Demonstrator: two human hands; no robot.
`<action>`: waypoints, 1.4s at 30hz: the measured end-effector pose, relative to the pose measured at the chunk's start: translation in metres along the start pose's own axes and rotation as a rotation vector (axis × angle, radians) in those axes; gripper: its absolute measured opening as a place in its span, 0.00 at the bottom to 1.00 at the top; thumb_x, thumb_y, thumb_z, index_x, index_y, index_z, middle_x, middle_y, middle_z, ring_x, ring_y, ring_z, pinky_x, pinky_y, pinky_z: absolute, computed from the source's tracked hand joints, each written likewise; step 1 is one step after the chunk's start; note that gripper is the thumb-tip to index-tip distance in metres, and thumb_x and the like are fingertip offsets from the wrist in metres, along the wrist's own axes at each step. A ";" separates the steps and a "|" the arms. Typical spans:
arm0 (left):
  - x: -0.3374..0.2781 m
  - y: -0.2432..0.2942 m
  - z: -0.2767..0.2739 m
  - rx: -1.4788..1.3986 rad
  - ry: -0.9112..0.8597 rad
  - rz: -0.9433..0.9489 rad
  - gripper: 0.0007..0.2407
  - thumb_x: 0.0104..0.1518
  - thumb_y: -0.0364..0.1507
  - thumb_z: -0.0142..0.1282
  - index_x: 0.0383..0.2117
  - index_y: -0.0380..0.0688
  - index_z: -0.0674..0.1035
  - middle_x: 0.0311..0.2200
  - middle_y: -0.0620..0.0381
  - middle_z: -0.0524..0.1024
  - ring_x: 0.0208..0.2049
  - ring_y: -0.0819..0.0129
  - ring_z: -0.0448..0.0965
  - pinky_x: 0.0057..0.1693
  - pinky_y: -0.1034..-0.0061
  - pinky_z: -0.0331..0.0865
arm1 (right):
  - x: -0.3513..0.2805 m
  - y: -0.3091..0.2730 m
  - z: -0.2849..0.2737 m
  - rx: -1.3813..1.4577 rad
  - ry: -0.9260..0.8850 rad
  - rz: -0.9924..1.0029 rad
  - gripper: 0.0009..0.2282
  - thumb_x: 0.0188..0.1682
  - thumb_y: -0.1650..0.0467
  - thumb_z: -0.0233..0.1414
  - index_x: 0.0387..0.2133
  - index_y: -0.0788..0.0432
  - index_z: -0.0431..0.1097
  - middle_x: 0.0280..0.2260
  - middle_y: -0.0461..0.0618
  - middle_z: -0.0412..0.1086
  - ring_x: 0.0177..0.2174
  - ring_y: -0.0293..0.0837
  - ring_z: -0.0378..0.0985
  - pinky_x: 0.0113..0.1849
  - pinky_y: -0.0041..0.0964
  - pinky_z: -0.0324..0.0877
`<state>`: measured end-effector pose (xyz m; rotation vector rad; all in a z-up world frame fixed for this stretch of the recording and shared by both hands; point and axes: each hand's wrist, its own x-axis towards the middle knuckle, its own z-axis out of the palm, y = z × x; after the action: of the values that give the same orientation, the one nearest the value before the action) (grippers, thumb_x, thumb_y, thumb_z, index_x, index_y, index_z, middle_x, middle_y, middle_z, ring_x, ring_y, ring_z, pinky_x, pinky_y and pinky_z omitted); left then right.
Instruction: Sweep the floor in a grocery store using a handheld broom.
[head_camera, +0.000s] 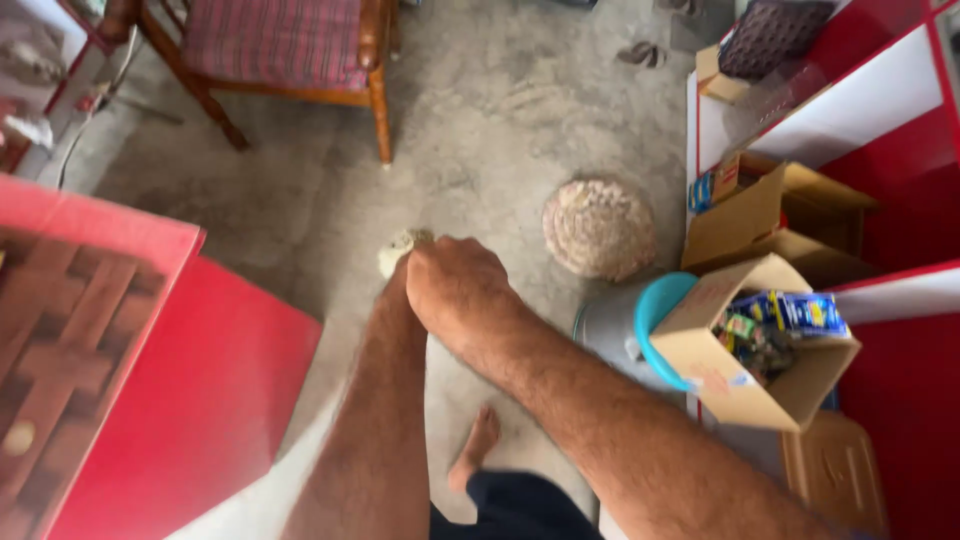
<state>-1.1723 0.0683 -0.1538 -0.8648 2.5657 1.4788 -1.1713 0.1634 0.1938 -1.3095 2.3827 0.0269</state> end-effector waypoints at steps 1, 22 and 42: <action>0.019 0.021 -0.015 0.007 0.008 0.014 0.06 0.62 0.29 0.54 0.35 0.44 0.83 0.35 0.55 0.84 0.39 0.64 0.82 0.42 0.68 0.79 | 0.015 0.012 -0.007 -0.002 0.018 0.001 0.08 0.52 0.73 0.50 0.35 0.64 0.78 0.38 0.62 0.78 0.39 0.56 0.83 0.40 0.49 0.80; 0.274 0.169 -0.064 -0.312 -0.262 -0.141 0.11 0.63 0.35 0.52 0.33 0.42 0.83 0.34 0.56 0.82 0.36 0.65 0.80 0.40 0.68 0.75 | 0.206 0.162 -0.106 -0.124 0.030 -0.087 0.08 0.47 0.74 0.53 0.37 0.68 0.73 0.35 0.62 0.77 0.36 0.54 0.84 0.37 0.47 0.81; 0.552 0.204 0.022 -0.959 -0.364 0.080 0.09 0.58 0.31 0.52 0.30 0.38 0.81 0.30 0.52 0.81 0.32 0.61 0.79 0.37 0.63 0.74 | 0.370 0.356 -0.206 0.019 -0.052 0.150 0.07 0.50 0.74 0.52 0.37 0.65 0.76 0.37 0.61 0.77 0.39 0.55 0.83 0.39 0.50 0.79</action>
<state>-1.7419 -0.0773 -0.1804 -0.4389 1.5796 2.6271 -1.7048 0.0205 0.1807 -1.1057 2.4253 0.0810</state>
